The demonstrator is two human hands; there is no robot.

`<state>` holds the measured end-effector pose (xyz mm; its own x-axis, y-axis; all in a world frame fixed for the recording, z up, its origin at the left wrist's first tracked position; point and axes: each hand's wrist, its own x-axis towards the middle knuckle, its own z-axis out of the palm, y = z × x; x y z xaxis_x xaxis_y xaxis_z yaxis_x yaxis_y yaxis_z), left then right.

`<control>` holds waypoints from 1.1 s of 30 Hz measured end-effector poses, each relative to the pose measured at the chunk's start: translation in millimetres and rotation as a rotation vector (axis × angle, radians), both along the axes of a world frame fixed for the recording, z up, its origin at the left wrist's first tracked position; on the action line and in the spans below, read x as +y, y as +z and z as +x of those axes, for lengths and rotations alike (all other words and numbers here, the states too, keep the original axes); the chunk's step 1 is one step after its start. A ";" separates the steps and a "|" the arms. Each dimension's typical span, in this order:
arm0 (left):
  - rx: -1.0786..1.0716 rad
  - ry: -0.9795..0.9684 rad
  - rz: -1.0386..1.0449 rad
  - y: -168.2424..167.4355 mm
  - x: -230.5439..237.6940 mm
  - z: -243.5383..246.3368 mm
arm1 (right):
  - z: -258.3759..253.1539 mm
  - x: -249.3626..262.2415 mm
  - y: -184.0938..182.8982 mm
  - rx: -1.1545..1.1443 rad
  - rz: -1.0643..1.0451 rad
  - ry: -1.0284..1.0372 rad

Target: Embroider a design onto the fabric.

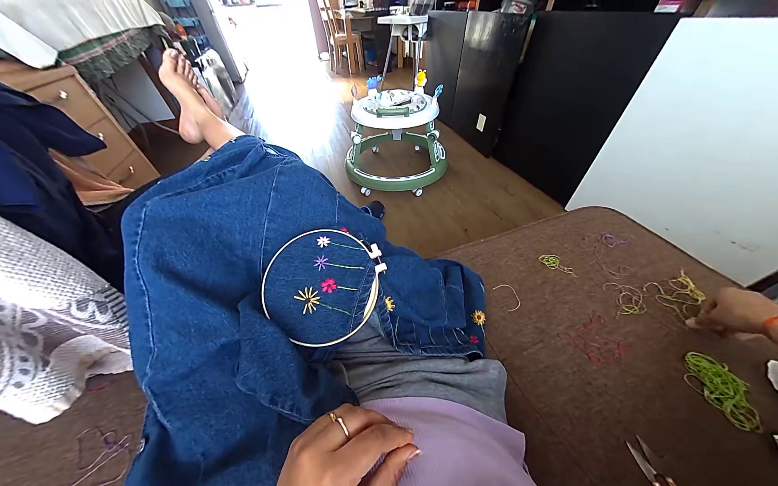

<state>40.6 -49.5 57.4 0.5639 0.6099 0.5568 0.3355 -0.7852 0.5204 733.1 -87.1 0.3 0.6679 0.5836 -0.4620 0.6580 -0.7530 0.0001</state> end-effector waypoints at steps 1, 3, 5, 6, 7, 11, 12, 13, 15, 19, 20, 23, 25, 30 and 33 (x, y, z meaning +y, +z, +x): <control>0.002 0.000 -0.001 -0.1 -0.3 0.0 | -19.8 0.0 12.2 -0.013 0.008 -0.044; 0.010 0.004 -0.007 -0.1 -1.0 -0.1 | -55.7 3.4 36.4 0.030 0.082 -0.296; 0.016 0.002 -0.020 0.7 -0.8 0.5 | -14.1 -8.4 18.0 0.061 0.299 -0.353; 0.019 -0.001 -0.023 0.8 -0.6 0.9 | 8.7 -12.4 5.6 0.048 0.423 -0.365; 0.023 -0.003 -0.025 0.6 -0.5 1.3 | 21.3 -14.4 -2.3 0.021 0.530 -0.359; 0.039 -0.011 -0.025 0.6 0.8 4.8 | 29.8 -3.5 -20.0 -0.036 0.653 -0.270; 0.043 -0.011 -0.027 0.4 1.0 5.5 | 29.9 2.7 -23.8 -0.053 0.626 -0.255; 0.047 -0.009 -0.028 0.2 1.1 5.9 | 29.0 8.9 -25.8 -0.082 0.594 -0.243; 0.056 -0.004 -0.029 0.4 1.1 5.2 | 25.7 19.1 -25.2 -0.139 0.534 -0.241; 0.056 0.012 -0.035 0.7 0.8 2.4 | 13.1 25.7 -5.1 -0.162 0.614 -0.305; 0.055 0.015 -0.036 0.5 0.7 2.0 | 11.8 25.8 2.5 -0.140 0.678 -0.308; 0.061 0.014 -0.031 0.0 0.7 1.8 | 11.6 28.2 30.2 -0.003 0.824 -0.306; 0.070 0.012 -0.023 0.9 0.8 3.2 | 7.2 28.0 52.6 0.107 0.901 -0.260; 0.073 -0.069 0.022 11.5 4.7 10.1 | -31.4 26.4 116.8 0.085 1.059 0.008; -0.007 -0.149 0.005 26.4 7.4 16.6 | -94.2 37.5 158.2 0.230 1.262 0.192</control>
<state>57.1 -42.0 83.7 0.6440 0.5168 0.5640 0.2110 -0.8287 0.5184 638.8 -49.6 158.5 0.5044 0.7743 0.3821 0.6450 -0.0437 -0.7630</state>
